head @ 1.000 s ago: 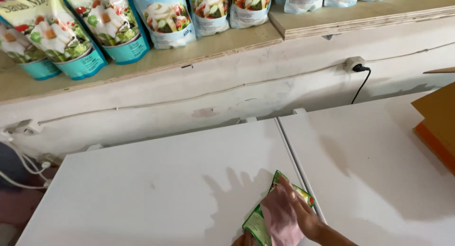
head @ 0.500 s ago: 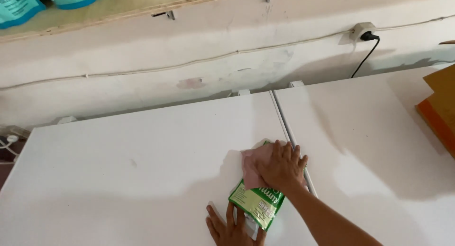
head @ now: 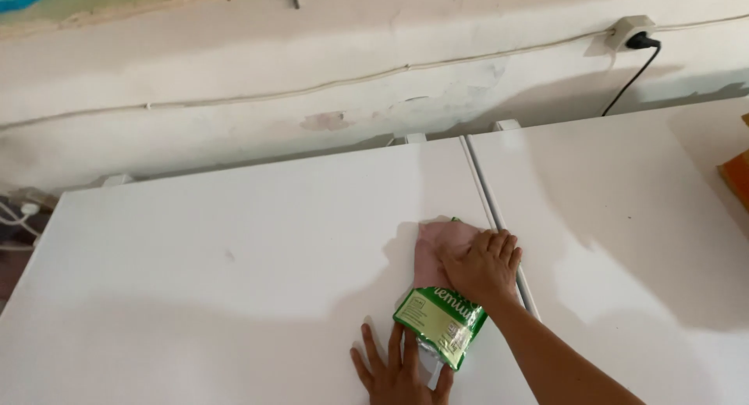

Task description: The recorder is taking mayonnaise packets out of a box, wiping them with a cloth, and arranging them on a grocery store shelf.

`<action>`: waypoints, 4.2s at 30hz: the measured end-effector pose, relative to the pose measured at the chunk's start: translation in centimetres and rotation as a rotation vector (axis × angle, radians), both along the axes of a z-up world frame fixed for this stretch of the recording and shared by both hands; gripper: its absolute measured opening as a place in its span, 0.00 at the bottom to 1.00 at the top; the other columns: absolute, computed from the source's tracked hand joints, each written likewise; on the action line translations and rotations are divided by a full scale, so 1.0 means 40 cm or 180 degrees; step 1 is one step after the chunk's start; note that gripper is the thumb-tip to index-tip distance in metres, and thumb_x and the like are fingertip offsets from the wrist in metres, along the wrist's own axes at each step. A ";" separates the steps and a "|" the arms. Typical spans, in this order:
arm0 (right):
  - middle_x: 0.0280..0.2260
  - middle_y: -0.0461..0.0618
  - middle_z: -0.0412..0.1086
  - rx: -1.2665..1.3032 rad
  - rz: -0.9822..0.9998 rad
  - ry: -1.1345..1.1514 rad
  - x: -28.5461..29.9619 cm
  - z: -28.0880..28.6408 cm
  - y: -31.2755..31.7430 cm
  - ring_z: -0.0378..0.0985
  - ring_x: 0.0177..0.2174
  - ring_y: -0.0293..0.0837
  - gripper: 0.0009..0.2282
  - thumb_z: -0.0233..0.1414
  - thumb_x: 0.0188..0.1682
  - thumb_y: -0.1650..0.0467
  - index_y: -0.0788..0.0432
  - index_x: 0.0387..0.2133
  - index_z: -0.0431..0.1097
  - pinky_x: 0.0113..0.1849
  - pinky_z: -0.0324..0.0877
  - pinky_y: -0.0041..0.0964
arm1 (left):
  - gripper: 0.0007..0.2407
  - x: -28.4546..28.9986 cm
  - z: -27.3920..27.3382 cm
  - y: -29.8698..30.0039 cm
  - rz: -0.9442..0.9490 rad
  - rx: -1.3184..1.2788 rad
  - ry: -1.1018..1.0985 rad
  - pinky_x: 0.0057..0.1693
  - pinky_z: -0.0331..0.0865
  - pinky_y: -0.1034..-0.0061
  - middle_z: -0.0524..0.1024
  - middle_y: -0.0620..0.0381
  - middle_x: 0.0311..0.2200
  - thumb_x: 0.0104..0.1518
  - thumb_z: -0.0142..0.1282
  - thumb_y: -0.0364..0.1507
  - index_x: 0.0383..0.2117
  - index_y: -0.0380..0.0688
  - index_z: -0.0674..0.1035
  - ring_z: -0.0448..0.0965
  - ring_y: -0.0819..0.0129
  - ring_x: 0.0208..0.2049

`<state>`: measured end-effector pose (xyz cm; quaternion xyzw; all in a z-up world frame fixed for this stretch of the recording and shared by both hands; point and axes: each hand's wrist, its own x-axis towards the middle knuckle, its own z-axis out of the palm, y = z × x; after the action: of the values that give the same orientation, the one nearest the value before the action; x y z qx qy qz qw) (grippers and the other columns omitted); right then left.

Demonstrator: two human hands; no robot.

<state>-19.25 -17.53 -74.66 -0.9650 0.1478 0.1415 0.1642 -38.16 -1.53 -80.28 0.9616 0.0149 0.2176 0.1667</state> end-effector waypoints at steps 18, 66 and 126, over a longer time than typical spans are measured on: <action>0.70 0.49 0.41 -0.0496 0.2327 -0.0150 0.026 0.084 -0.038 0.36 0.69 0.50 0.38 0.33 0.48 0.43 0.49 0.69 0.44 0.66 0.30 0.54 | 0.37 0.018 -0.001 0.000 -0.0257 -0.0013 0.0889 0.63 0.32 0.18 0.62 0.36 0.60 0.47 0.56 0.57 0.57 0.39 0.72 0.40 0.14 0.67; 0.69 0.47 0.52 0.1007 0.3459 -0.1867 -0.367 0.122 0.059 0.48 0.69 0.56 0.18 0.46 0.59 0.65 0.41 0.63 0.61 0.64 0.43 0.61 | 0.20 0.030 -0.178 -0.062 0.1714 -0.6040 0.0480 0.30 0.64 0.63 0.76 0.40 0.24 0.70 0.41 0.38 0.40 0.30 0.81 0.71 0.54 0.21; 0.69 0.66 0.27 -0.0350 0.2371 -0.1173 -0.131 0.040 0.090 0.28 0.69 0.65 0.33 0.32 0.56 0.55 0.64 0.69 0.36 0.61 0.28 0.61 | 0.21 -0.003 -0.026 -0.030 0.1163 -0.7366 0.1417 0.45 0.74 0.73 0.85 0.48 0.35 0.66 0.38 0.38 0.52 0.34 0.77 0.81 0.66 0.35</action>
<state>-24.48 -13.94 -73.08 -0.9690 -0.2358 0.0081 0.0737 -38.28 -2.73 -81.32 0.2406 0.3675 -0.0762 0.8951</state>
